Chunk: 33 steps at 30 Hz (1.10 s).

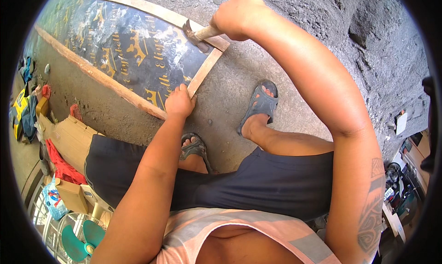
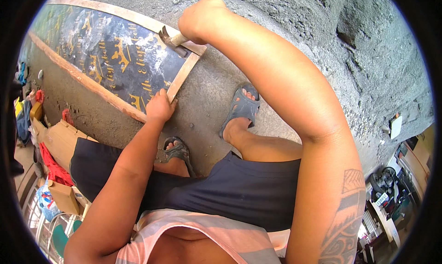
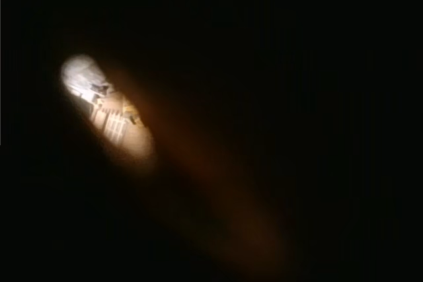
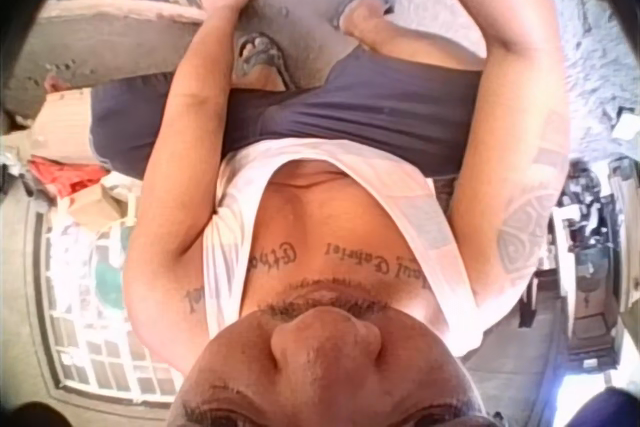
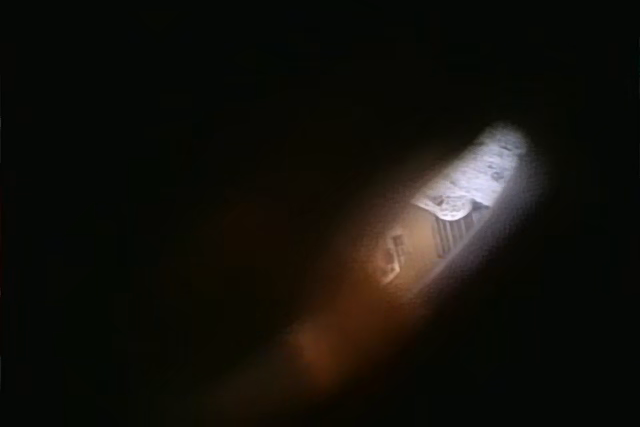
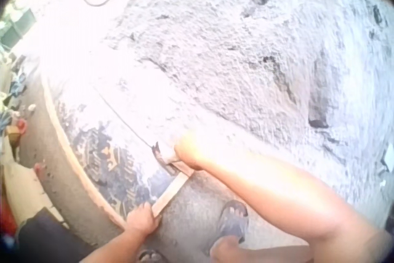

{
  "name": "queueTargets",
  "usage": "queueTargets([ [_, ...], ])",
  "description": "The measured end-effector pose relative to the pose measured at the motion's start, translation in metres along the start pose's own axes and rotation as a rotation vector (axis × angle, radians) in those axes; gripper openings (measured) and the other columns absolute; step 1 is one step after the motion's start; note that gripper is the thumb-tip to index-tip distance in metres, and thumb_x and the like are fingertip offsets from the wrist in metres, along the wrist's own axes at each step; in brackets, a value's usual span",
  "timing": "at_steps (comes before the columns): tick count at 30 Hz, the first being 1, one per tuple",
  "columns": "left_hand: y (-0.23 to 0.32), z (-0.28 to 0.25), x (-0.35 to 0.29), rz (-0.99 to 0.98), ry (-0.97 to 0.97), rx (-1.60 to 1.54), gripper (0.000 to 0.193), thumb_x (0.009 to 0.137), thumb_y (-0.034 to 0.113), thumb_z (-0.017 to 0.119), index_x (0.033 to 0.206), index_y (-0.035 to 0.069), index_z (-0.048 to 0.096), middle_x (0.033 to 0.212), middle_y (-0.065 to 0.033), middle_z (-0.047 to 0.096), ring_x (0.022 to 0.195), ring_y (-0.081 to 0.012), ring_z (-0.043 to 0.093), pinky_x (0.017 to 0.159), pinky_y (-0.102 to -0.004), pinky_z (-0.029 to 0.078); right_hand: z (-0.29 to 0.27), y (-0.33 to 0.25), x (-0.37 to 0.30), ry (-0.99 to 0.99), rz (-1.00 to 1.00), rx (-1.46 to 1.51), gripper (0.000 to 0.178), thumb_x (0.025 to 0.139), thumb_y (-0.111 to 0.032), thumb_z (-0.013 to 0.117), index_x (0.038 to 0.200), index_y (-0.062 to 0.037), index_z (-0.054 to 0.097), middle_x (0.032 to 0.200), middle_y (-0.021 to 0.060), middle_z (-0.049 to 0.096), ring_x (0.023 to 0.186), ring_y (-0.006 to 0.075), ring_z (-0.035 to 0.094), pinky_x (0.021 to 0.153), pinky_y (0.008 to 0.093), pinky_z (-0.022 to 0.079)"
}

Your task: The person measures and marks a wooden plank, then saws it to size. They then position the cut plank onto a large board and hammer nails into it to assemble a wooden frame.

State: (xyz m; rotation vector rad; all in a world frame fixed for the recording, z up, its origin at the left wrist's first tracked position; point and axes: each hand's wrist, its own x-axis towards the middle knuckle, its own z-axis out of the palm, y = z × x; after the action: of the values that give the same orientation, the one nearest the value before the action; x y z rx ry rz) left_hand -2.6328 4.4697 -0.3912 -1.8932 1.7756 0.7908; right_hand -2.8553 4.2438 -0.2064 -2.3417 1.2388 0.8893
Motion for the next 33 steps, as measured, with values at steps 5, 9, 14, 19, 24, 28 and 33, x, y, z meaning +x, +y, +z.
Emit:
queueTargets([
  [5, -0.001, -0.004, 0.001, -0.002, 0.007, -0.021, 0.053, 0.093, 0.048, 0.079, 0.120, 0.007, 0.058, 0.122, -0.0153, 0.069, 0.117, -0.0362, 0.070, 0.095, -0.0494, 0.059, -0.007, -0.005, 0.016, -0.058, 0.012, -0.022, 0.034, 0.088, -0.006, 0.074, 0.120, -0.0121, 0.083, 0.122, 0.0093, 0.081, 0.113, 0.0294, 0.078, 0.089, 0.0465, 0.062],
  [9, 0.003, -0.011, -0.004, -0.046, 0.153, 0.016, 0.061, 0.091, 0.054, 0.080, 0.122, 0.007, 0.058, 0.124, -0.0164, 0.064, 0.118, -0.0364, 0.066, 0.096, -0.0488, 0.058, -0.020, -0.004, 0.042, -0.064, -0.070, -0.140, 0.034, 0.092, -0.012, 0.069, 0.124, -0.0229, 0.075, 0.114, 0.0102, 0.079, 0.108, 0.0352, 0.076, 0.089, 0.0503, 0.061],
  [14, 0.054, -0.010, -0.016, -0.237, 0.219, -0.529, 0.066, 0.100, 0.054, 0.070, 0.139, 0.006, 0.049, 0.134, -0.0195, 0.058, 0.121, -0.0407, 0.064, 0.098, -0.0510, 0.055, -0.017, -0.016, 0.057, 0.119, -0.198, -0.058, 0.028, 0.096, -0.024, 0.072, 0.121, -0.0110, 0.068, 0.106, 0.0181, 0.078, 0.103, 0.0407, 0.075, 0.090, 0.0541, 0.059],
  [19, 0.062, -0.014, -0.034, -1.079, 0.145, -1.332, 0.057, 0.110, 0.051, 0.049, 0.128, -0.002, 0.060, 0.127, -0.0323, 0.070, 0.120, -0.0505, 0.067, 0.103, -0.0573, 0.052, -0.023, -0.053, 0.073, 0.056, -0.417, 0.004, 0.036, 0.095, -0.028, 0.076, 0.123, -0.0072, 0.064, 0.106, 0.0244, 0.077, 0.100, 0.0452, 0.074, 0.087, 0.0554, 0.059],
  [24, 0.084, 0.058, -0.009, -1.242, 0.497, -1.753, 0.055, 0.111, 0.053, 0.045, 0.125, 0.002, 0.063, 0.120, -0.0294, 0.074, 0.113, -0.0529, 0.068, 0.098, -0.0590, 0.052, 0.012, -0.065, 0.067, -0.207, -0.525, 0.381, 0.044, 0.090, -0.011, 0.078, 0.127, -0.0022, 0.054, 0.102, 0.0276, 0.072, 0.099, 0.0462, 0.074, 0.087, 0.0490, 0.058],
  [28, 0.112, 0.042, -0.014, -1.250, 0.500, -1.836, 0.056, 0.110, 0.058, 0.046, 0.123, 0.007, 0.064, 0.120, -0.0257, 0.075, 0.112, -0.0505, 0.069, 0.095, -0.0581, 0.053, 0.004, -0.114, 0.039, -0.295, -0.539, 0.154, 0.039, 0.091, -0.013, 0.074, 0.126, -0.0059, 0.057, 0.089, 0.0259, 0.074, 0.087, 0.0475, 0.075, 0.080, 0.0504, 0.059],
  [33, 0.122, 0.029, -0.012, -1.156, 0.436, -1.910, 0.070, 0.102, 0.072, 0.055, 0.108, 0.003, 0.069, 0.112, -0.0249, 0.076, 0.109, -0.0488, 0.071, 0.093, -0.0571, 0.054, 0.036, -0.139, 0.063, -0.196, -0.833, -0.057, 0.033, 0.090, -0.014, 0.072, 0.120, -0.0069, 0.062, 0.090, 0.0259, 0.075, 0.088, 0.0473, 0.075, 0.078, 0.0514, 0.059],
])
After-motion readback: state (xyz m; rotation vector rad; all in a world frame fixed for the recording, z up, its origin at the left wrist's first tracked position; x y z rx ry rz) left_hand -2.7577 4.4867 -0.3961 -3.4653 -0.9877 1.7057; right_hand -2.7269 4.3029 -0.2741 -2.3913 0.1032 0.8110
